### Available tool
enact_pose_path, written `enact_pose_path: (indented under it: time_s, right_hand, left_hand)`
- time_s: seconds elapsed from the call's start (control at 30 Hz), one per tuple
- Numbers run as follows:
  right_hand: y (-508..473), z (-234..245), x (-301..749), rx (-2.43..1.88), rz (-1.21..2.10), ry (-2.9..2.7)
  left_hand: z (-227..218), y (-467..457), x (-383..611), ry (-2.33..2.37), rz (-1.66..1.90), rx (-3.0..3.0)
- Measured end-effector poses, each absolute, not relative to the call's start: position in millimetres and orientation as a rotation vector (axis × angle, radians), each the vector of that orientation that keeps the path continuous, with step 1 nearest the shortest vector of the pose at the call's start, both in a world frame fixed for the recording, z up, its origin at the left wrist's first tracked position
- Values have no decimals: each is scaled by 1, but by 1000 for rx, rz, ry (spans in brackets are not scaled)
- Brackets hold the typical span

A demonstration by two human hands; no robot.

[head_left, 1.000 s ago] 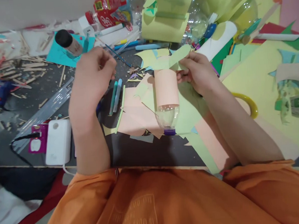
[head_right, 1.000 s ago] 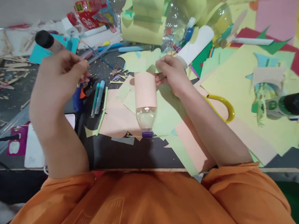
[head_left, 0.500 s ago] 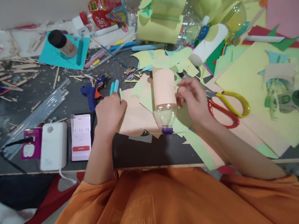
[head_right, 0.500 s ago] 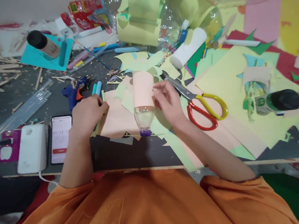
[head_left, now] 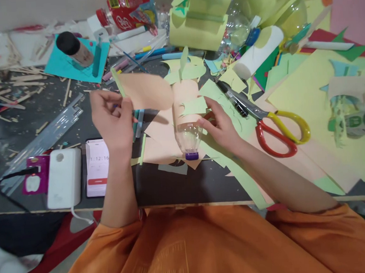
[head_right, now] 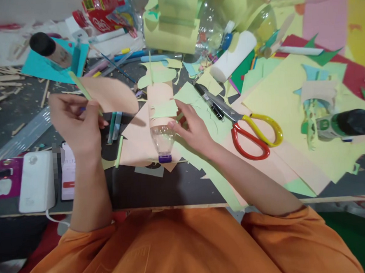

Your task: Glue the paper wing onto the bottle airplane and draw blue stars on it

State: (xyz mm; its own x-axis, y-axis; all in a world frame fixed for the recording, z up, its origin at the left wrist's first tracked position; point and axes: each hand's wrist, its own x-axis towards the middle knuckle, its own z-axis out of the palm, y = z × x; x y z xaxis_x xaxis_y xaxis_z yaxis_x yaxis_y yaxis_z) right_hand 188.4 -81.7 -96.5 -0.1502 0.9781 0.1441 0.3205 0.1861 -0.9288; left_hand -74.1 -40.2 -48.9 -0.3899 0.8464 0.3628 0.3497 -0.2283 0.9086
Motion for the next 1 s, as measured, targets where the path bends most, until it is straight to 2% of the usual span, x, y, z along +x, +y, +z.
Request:
enact_pose_path:
  time_s: [0.1, 0.23, 0.4, 0.7, 0.77, 0.9, 1.0]
  right_hand:
    - [-84, -99, 189, -1283, 1037, -1536]
    - [-87, -102, 192, -1235, 1115, -1446]
    - [-88, -104, 193, -1139, 1069, -1471]
    - [-86, -95, 199, -1146, 1171, -1207]
    - [-81, -96, 206, -1206, 1058, -1215]
    - [-72, -100, 218, -1339, 630, -1431]
    - [-71, -99, 218, -1315, 490, -1525]
  left_hand:
    - [-52, -41, -68, 1448, 1813, 1331]
    - [-59, -55, -38, 1325, 1847, 1354]
    - [-75, -78, -6, 1054, 1666, 1711]
    - [-95, -76, -11, 952, 1489, 1958]
    - [-92, -77, -13, 960, 1496, 1919]
    - [-88, -78, -13, 977, 1476, 1916]
    - [-90, -77, -9, 1013, 1537, 1872]
